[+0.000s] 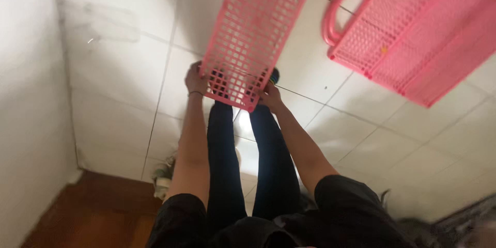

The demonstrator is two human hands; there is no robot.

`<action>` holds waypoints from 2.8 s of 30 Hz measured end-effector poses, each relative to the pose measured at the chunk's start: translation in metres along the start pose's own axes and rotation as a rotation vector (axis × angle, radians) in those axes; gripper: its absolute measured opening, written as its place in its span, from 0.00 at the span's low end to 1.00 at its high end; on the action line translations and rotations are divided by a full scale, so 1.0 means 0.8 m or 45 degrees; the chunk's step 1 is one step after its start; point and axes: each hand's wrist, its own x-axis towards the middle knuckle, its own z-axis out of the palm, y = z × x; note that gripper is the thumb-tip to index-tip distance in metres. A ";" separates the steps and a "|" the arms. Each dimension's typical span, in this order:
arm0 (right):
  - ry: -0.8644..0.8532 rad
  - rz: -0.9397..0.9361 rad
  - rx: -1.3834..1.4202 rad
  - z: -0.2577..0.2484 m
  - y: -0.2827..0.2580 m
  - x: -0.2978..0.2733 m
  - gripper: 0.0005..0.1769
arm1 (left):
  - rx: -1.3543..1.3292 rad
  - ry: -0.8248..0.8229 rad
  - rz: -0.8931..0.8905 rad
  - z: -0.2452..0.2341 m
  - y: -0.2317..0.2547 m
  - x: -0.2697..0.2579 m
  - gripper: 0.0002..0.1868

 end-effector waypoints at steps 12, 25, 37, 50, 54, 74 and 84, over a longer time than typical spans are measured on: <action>-0.042 0.153 -0.083 0.211 0.036 -0.180 0.26 | -0.174 0.422 -0.576 -0.156 -0.102 -0.261 0.37; 0.027 -0.079 0.380 0.358 0.102 -0.006 0.22 | -0.598 0.336 -0.325 -0.146 -0.298 -0.298 0.36; 0.038 -0.006 0.406 0.356 0.120 0.092 0.15 | -0.495 0.238 -0.288 -0.153 -0.354 -0.214 0.32; 0.253 0.181 0.323 0.301 0.107 0.221 0.13 | -0.172 0.186 -0.201 -0.137 -0.390 -0.001 0.36; 0.638 0.086 0.249 0.320 0.090 0.245 0.13 | -0.026 0.121 -0.188 -0.148 -0.399 0.062 0.36; -0.187 -1.324 -1.668 0.659 0.134 0.384 0.28 | 0.443 -0.002 -0.094 -0.086 -0.555 0.185 0.44; 1.566 -0.667 -0.689 0.379 0.193 0.281 0.17 | 0.481 -0.474 -1.055 -0.100 -0.742 -0.121 0.40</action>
